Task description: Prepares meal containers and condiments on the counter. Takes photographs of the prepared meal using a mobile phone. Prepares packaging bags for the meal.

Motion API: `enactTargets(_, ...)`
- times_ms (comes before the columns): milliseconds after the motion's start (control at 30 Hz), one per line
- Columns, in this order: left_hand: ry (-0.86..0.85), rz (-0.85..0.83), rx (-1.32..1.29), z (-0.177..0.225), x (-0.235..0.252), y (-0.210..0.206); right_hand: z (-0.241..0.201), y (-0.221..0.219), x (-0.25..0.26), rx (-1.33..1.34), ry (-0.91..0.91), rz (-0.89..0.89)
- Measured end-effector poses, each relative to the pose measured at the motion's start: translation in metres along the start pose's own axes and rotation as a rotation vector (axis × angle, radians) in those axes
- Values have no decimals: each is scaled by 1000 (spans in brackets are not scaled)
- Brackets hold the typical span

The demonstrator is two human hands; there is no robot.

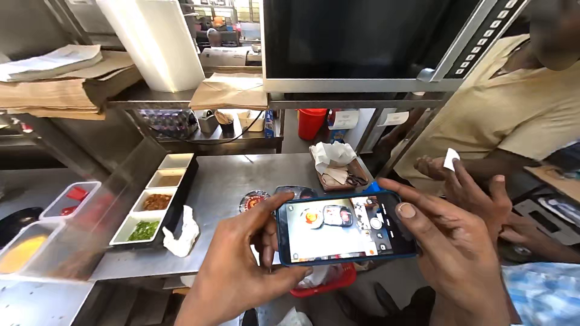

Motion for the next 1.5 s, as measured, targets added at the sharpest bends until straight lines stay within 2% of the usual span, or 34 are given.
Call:
enactTargets(433,-8,13,-4,1,-3,-3,1,-4,-5,-124,-27,45)
enactTargets(833,8,-1,-18,-3,-5,-6,2,-3,-9,-82,-7,40)
enactTargets(1500,8,-19,-24,-15,-1,-8,14,-6,-11,-90,-84,86)
Point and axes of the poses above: each hand's wrist, its own x-axis towards the middle knuckle, its own y-axis out of the back of the hand, z = x × y, the point moved 7 cm from there along x, towards the middle knuckle, and after that the axes turned 5 degrees about -x, right-handed, at the moved point
